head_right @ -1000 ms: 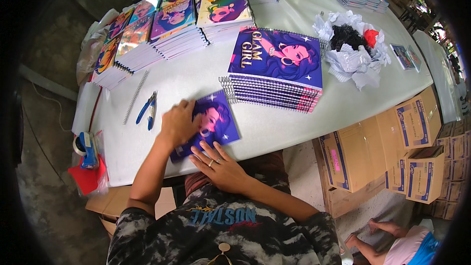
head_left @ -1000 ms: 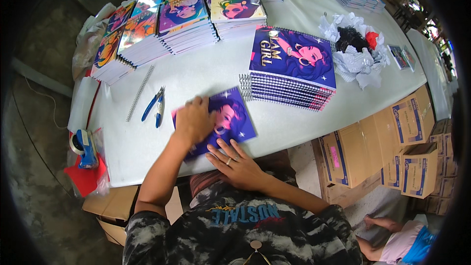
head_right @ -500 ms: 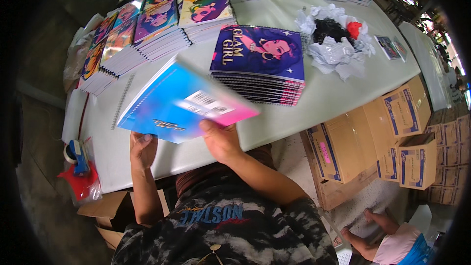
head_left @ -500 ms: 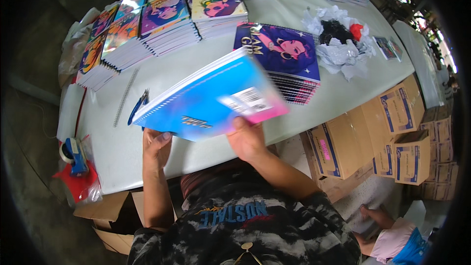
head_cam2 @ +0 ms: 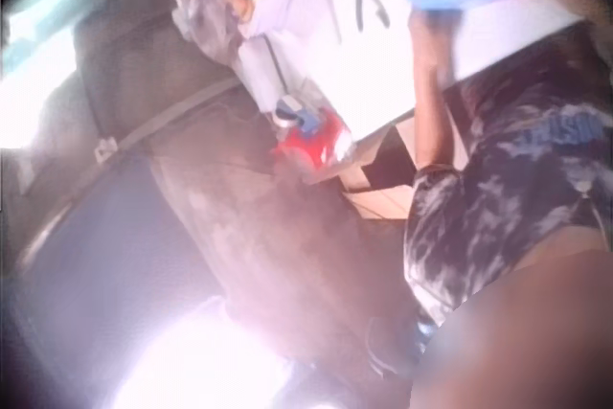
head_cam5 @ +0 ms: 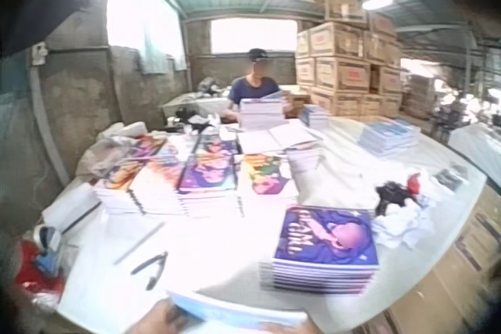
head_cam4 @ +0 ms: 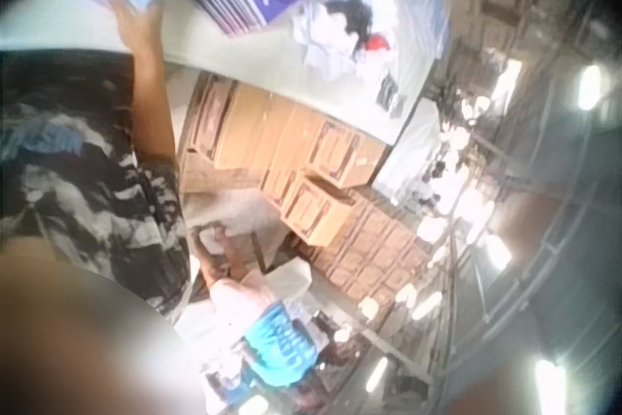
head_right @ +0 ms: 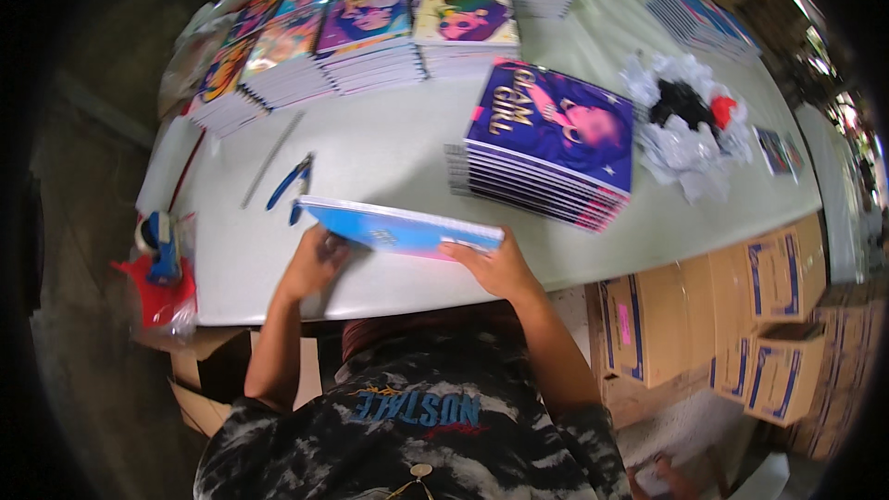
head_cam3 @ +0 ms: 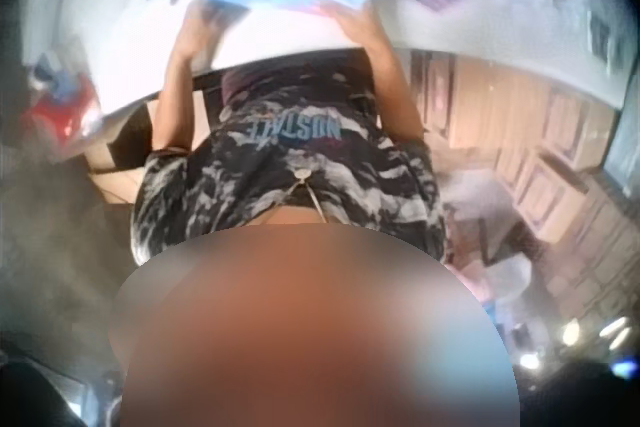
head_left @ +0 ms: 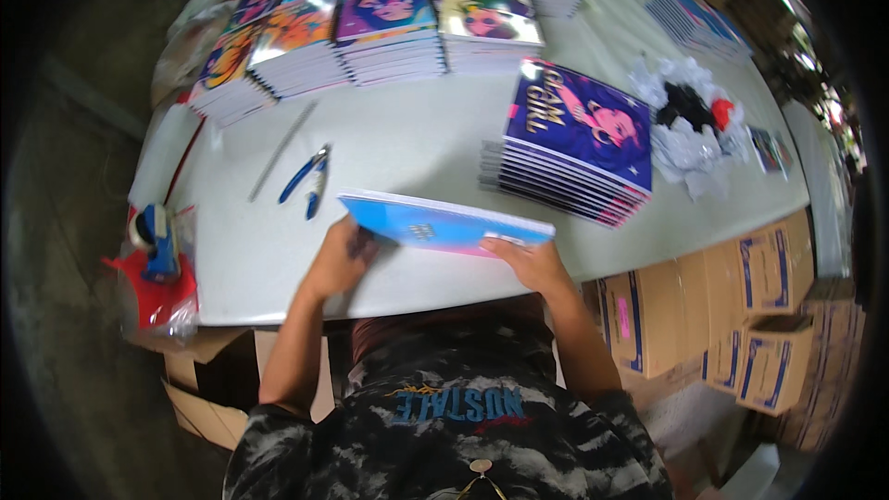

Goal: The person assembles spiral-bound notebooks by inserting metal rings into punched holes and closing them with pliers. They then place the finished notebooks into clear plastic sleeves. The work is performed at a white table in a room with stacked boxes and other supplies.

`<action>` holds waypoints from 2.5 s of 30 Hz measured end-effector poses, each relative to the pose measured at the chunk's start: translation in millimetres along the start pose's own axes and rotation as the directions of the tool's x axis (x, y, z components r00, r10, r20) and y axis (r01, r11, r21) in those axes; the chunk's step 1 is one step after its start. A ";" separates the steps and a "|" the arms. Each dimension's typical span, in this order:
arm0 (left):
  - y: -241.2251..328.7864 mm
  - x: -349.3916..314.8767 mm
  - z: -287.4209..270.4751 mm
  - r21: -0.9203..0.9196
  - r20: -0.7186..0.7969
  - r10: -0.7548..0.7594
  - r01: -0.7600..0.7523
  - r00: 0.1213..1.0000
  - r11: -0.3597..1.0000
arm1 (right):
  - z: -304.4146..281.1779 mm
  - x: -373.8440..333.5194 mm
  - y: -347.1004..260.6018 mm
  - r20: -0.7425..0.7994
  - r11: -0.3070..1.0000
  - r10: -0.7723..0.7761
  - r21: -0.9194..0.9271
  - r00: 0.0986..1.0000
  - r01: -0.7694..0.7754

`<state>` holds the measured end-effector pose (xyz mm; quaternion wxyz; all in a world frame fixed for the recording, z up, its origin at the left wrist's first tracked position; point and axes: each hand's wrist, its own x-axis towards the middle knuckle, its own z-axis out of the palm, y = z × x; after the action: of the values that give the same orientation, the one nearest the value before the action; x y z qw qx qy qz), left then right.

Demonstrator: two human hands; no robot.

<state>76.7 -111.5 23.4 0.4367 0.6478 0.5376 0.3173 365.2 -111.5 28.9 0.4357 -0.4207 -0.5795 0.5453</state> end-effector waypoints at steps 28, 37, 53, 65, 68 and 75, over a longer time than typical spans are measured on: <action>51.7 -9.3 -48.3 -0.140 -0.075 0.021 -0.032 0.997 0.990 | -3.7 9.0 -18.0 0.070 0.962 -0.270 -0.017 0.960 0.272; 68.3 9.2 -60.9 -0.326 0.063 -0.187 0.197 0.980 0.924 | -3.1 14.4 -18.6 0.150 0.916 -0.400 0.032 0.904 0.400; 132.9 17.3 -69.1 0.826 0.166 0.357 -0.327 0.919 0.459 | 5.3 6.3 -25.6 0.122 0.910 -0.354 -0.184 0.927 0.372; 118.6 12.5 -59.2 0.861 0.237 0.575 -0.444 0.783 0.249 | 11.9 3.9 -14.1 0.099 0.828 -0.509 -0.215 0.855 0.518; 121.7 11.5 -59.8 0.913 0.255 0.460 -0.368 0.851 0.174 | 14.9 2.1 -16.2 0.126 0.785 -0.548 -0.263 0.827 0.561; -9.9 -20.1 -2.3 0.857 0.469 0.638 -0.488 0.611 -0.163 | 26.2 0.1 -15.4 0.086 0.725 -0.621 -0.316 0.779 0.612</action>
<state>66.1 -130.1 16.6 -0.2942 0.9061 0.2877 0.0979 339.7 -119.1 43.6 0.5235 -0.2774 -0.7624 0.2602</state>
